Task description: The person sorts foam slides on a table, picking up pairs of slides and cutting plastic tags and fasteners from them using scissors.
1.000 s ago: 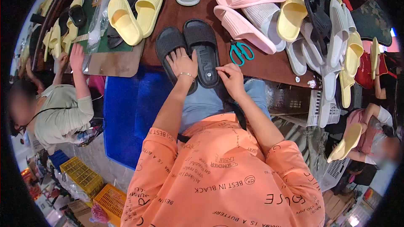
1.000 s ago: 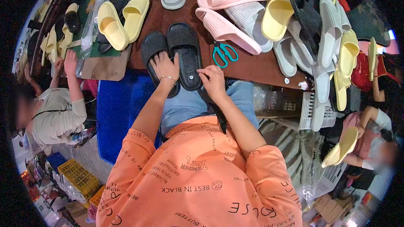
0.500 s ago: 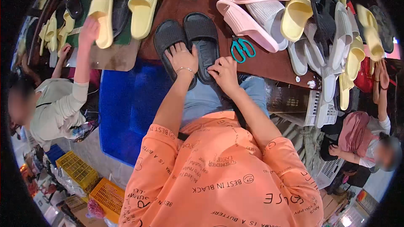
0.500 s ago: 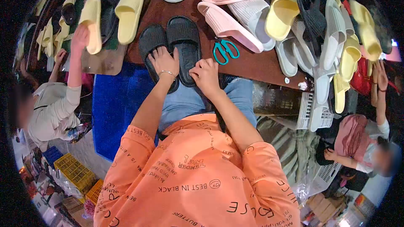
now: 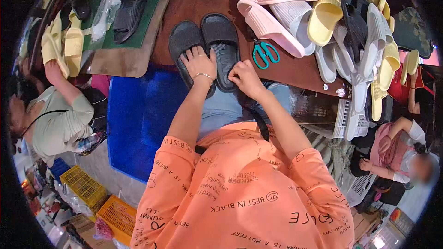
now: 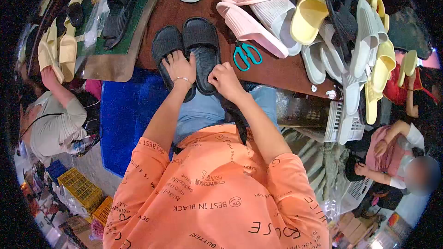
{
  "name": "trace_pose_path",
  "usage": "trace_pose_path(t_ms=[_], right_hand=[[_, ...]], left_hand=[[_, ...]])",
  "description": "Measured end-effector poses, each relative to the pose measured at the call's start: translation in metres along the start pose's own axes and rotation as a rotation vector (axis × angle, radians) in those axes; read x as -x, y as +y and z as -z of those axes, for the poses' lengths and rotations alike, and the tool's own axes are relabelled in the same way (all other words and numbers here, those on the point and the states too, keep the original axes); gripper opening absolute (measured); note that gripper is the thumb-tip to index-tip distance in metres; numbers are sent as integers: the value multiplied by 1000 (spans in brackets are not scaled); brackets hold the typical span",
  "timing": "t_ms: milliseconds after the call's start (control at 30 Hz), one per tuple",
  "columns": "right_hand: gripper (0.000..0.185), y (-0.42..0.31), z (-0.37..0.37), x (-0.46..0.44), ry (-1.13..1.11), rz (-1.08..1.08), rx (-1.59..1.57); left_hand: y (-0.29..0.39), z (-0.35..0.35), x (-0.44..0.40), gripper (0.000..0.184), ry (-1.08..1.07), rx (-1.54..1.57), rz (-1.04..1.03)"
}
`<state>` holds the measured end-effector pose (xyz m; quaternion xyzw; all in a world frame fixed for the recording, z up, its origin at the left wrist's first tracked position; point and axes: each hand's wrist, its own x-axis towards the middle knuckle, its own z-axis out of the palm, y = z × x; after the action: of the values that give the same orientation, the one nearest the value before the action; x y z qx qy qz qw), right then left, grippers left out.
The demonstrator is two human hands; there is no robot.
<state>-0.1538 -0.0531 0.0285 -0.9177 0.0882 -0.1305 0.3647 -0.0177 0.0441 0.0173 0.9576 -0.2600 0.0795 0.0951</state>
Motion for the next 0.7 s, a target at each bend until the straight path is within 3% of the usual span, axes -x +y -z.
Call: trace_pose_path(t_ms=[133,433,700], right_hand=[[14,-4,0,5,44,-67,-64],[9,1,-5,6,103,52,17],[8,0,3,5,-4,11,-88]], left_hand=[[0,-1,-1,48,-33,-12,10],[-1,-3,0,48,0,-7,-3],[-2,-3,-1,50,17,-23,-21]])
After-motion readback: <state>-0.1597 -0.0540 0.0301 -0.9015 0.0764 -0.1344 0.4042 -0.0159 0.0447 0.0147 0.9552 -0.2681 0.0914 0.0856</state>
